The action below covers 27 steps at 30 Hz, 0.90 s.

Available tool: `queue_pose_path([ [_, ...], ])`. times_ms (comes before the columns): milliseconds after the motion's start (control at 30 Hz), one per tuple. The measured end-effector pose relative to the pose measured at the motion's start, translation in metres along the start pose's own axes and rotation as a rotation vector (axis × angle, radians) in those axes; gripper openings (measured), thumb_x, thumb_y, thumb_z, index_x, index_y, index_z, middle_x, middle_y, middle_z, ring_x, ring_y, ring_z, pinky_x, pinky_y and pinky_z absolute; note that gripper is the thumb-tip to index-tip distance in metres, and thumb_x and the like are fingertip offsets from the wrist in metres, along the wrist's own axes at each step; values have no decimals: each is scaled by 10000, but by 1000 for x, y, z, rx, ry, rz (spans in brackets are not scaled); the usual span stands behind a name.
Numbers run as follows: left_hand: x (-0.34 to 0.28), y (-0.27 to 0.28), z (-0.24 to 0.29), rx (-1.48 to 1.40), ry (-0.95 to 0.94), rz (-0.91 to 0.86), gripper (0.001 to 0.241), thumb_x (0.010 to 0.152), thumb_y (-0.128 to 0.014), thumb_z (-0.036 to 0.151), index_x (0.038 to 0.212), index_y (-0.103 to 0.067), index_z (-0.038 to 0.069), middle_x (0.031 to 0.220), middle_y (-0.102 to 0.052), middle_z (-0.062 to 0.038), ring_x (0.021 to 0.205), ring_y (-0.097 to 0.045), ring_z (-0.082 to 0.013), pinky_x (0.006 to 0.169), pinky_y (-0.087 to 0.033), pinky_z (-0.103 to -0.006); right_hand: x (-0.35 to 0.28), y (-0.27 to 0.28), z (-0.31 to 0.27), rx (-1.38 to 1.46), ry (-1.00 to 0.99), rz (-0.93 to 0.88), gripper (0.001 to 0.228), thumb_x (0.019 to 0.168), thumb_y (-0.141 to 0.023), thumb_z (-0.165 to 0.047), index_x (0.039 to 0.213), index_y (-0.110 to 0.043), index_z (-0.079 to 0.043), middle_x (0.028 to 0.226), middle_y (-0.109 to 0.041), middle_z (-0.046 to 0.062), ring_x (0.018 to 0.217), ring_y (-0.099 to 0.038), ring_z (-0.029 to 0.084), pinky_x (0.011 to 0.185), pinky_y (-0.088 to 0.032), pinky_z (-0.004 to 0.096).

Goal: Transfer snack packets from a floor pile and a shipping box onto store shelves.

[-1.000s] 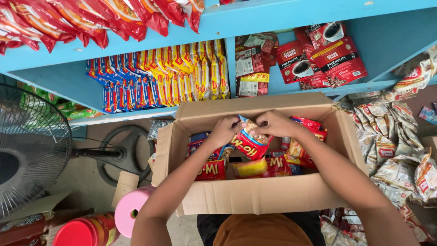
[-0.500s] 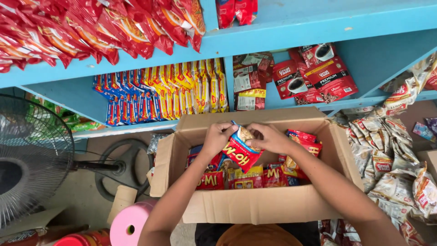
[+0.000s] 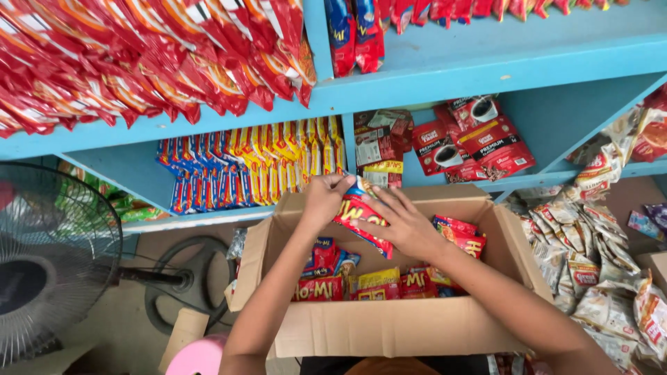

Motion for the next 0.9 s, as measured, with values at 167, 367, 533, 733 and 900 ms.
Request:
queue_pose_path([
  [167, 35, 1, 63, -520, -51, -188, 415, 1036, -607, 363, 1158, -725, -15, 941, -748, -83, 820, -671, -152, 762, -554, -311, 20, 49, 36, 61, -50, 506, 732, 833, -806, -123, 1483, -502, -269, 1583, -407, 214, 1467, -432, 460, 1212, -388, 581],
  [367, 53, 11, 204, -84, -564, -97, 542, 1054, -522, 360, 1465, -548, 7, 1381, -637, -153, 1299, -587, -237, 1103, -464, -403, 84, 134, 98, 345, -358, 959, 749, 924, -794, -34, 1565, -411, -92, 1613, -393, 253, 1496, -438, 445, 1205, -421, 488],
  [533, 96, 1, 223, 679, -937, 351, 515, 1024, -603, 243, 1451, -516, -31, 1518, -534, -192, 1472, -433, -344, 1237, -313, -500, 132, 143, 162, 529, -466, 1036, 677, 935, -739, -34, 1551, -460, -79, 1544, -541, 200, 1408, -574, 355, 1167, -462, 409],
  [733, 126, -9, 206, 1026, -808, 466, 712, 824, -655, 107, 1479, -420, -44, 1499, -477, -251, 1462, -399, -385, 1219, -300, -471, 154, 114, 214, 435, -517, 830, 680, 927, -711, -70, 1534, -405, -68, 1518, -518, 232, 1389, -510, 389, 1122, -414, 423],
  [900, 144, -13, 212, 1203, -659, 355, 830, 790, -774, 241, 1468, -402, -58, 1447, -500, -241, 1375, -447, -387, 1167, -345, -467, 156, 131, 213, 704, -355, 376, 856, 864, -707, -21, 1577, -245, -132, 1420, -532, 251, 1252, -588, 339, 1015, -461, 423],
])
Point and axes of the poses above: each hand's wrist, its own x-axis towards the middle knuckle, its own y-axis out of the back of the hand, z = x × y, the point moved 5 cm from there along x, towards the middle knuckle
